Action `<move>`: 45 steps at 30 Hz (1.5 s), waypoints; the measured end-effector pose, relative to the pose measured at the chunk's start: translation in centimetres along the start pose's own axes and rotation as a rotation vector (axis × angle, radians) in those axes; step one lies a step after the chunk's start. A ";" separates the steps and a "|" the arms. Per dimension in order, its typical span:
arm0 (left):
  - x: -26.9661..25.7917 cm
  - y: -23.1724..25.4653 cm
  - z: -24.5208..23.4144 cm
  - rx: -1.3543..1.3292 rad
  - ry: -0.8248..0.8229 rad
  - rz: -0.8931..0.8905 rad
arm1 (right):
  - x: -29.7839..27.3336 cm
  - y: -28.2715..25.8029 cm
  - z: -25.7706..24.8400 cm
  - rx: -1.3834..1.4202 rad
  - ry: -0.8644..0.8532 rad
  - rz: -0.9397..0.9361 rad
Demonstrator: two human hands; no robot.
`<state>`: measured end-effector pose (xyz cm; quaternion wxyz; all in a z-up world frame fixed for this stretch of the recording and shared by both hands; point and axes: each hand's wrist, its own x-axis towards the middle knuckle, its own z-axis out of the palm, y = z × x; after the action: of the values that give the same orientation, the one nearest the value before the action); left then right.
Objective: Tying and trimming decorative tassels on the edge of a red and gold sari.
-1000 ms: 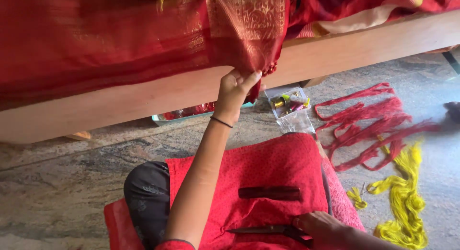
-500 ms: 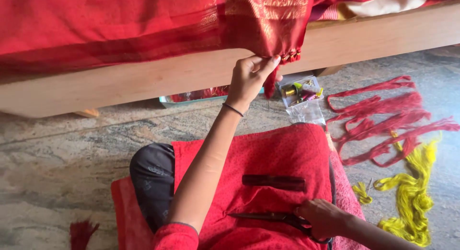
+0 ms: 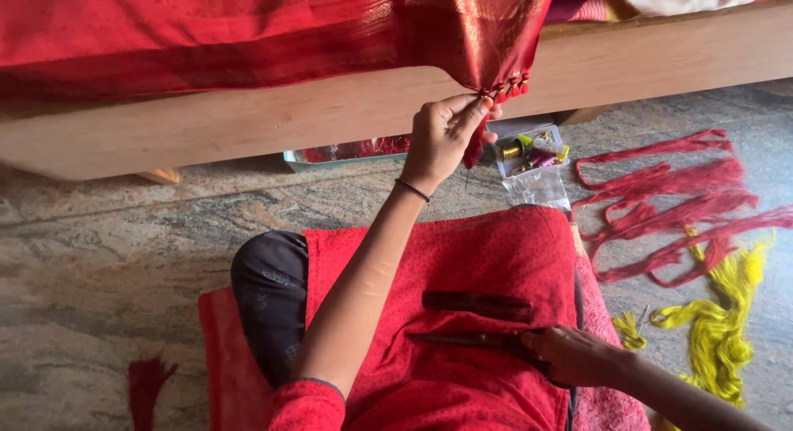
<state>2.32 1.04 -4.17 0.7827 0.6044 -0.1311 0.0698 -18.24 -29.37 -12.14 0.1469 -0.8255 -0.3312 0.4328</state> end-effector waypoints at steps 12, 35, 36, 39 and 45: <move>0.2 -0.2 -1.3 -0.025 -0.040 -0.017 | -2.9 3.7 -10.0 0.156 0.389 0.191; -1.5 0.4 0.3 0.089 0.118 -0.054 | -6.9 1.4 -25.3 -0.447 0.555 0.284; -1.5 0.4 0.4 0.089 0.118 -0.055 | -6.8 0.2 -25.8 -0.446 0.554 0.284; -1.8 0.4 0.4 0.055 0.134 -0.060 | -6.2 -1.7 -26.7 -0.382 0.526 0.346; -2.1 -0.1 0.4 0.012 0.129 -0.015 | -5.6 -1.7 -27.5 -0.389 0.459 0.286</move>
<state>0.29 0.78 -4.77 0.7864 0.6043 -0.0754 0.1037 1.10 -30.68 8.26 -0.0049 -0.9521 -0.2469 0.1806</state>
